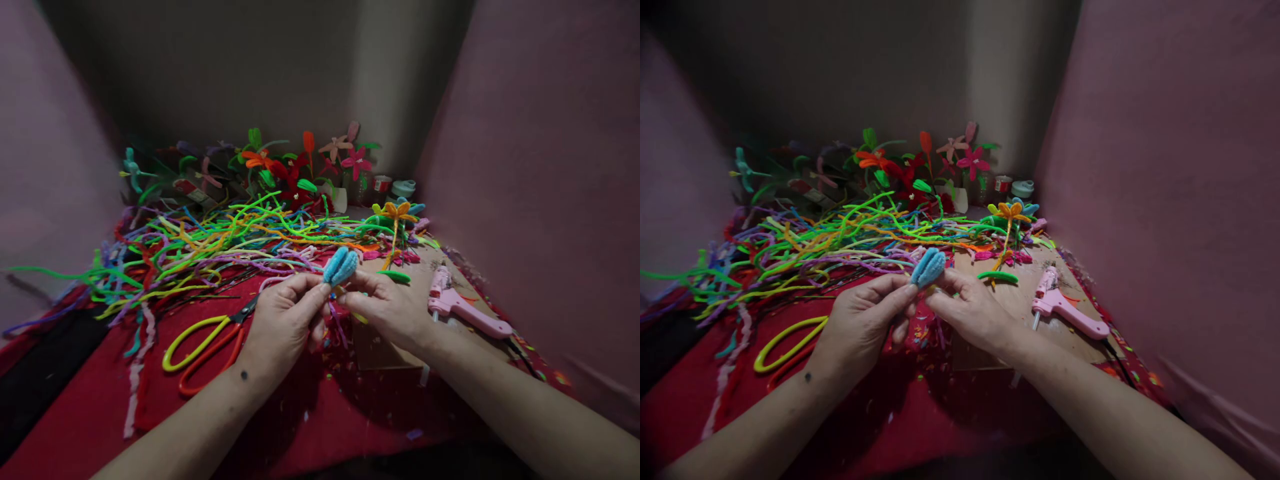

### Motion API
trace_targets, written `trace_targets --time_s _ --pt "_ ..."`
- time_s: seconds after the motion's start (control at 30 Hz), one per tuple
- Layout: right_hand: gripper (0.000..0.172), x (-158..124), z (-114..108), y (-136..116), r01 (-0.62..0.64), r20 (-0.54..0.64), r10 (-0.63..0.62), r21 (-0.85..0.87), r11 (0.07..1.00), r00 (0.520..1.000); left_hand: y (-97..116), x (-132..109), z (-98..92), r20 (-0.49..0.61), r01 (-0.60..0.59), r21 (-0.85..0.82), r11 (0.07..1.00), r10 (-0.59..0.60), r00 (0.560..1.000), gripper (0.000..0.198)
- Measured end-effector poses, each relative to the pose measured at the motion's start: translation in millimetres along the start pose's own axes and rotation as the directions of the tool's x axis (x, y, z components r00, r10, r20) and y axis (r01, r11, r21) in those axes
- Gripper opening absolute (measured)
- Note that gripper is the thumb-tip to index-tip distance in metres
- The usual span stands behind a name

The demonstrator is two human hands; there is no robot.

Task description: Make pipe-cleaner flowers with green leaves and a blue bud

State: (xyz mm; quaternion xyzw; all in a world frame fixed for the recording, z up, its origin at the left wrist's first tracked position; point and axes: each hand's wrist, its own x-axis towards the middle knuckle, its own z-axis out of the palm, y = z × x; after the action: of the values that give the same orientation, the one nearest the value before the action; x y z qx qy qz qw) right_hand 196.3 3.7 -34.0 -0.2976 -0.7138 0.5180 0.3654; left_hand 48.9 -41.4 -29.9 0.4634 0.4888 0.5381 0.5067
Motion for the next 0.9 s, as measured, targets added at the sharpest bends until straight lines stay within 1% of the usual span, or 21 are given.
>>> trace_targets --time_s 0.07,0.13,0.2,0.27,0.33,0.4,0.43,0.47,0.53,0.63,0.7,0.8,0.9 --pt "0.025 -1 3 0 -0.022 -0.008 0.022 -0.004 1.0 1.0 0 1 -0.5 0.01 0.016 -0.008 1.0 -0.016 1.0 0.014" --pt "0.021 -3 5 0 -0.032 -0.039 0.033 0.015 0.999 0.999 -1 2 -1.6 0.016 0.02 -0.008 1.0 -0.02 1.0 0.015" --pt "0.02 -5 8 2 -0.028 -0.061 0.031 0.038 0.999 0.998 -2 3 -2.8 0.017 0.012 -0.009 1.0 -0.012 1.0 0.015" --pt "0.021 -6 9 3 -0.022 -0.052 0.024 0.031 0.999 0.998 -2 4 -3.4 0.021 0.006 -0.005 1.0 -0.006 1.0 0.016" --pt "0.02 -6 8 3 0.006 -0.061 -0.007 -0.018 1.0 0.998 -3 4 -3.1 0.021 0.01 -0.004 1.0 -0.009 1.0 0.016" --pt "0.02 -5 7 4 0.058 -0.114 -0.065 -0.067 0.996 0.991 -3 4 -2.2 0.018 0.015 -0.013 1.0 -0.014 1.0 0.015" --pt "0.021 -5 6 4 0.063 -0.142 -0.072 -0.065 0.996 0.987 -3 3 -1.8 0.019 0.02 -0.022 1.0 -0.019 1.0 0.015" --pt "0.021 -4 6 5 0.052 -0.163 -0.057 -0.036 0.998 0.985 -3 3 -1.6 0.022 0.028 -0.032 0.999 -0.027 0.999 0.014" --pt "0.02 -4 6 7 0.004 -0.164 0.013 0.1 0.995 0.986 -2 3 -1.5 0.039 0.052 -0.055 0.997 -0.05 0.998 0.015" --pt "0.02 -3 8 12 -0.055 -0.11 0.097 0.334 0.941 0.989 -3 3 -2.0 0.106 0.111 -0.077 0.991 -0.103 0.989 0.022" --pt "0.022 -3 9 16 -0.079 -0.091 0.132 0.438 0.895 0.987 -4 3 -1.9 0.165 0.177 -0.111 0.978 -0.157 0.974 0.026" --pt "0.022 -3 9 19 -0.119 -0.071 0.182 0.525 0.843 0.981 -7 5 -1.3 0.243 0.288 -0.202 0.936 -0.237 0.941 0.027" --pt "0.021 -2 7 19 -0.175 -0.03 0.231 0.557 0.812 0.973 -7 7 -1.7 0.315 0.364 -0.29 0.885 -0.27 0.91 0.023"
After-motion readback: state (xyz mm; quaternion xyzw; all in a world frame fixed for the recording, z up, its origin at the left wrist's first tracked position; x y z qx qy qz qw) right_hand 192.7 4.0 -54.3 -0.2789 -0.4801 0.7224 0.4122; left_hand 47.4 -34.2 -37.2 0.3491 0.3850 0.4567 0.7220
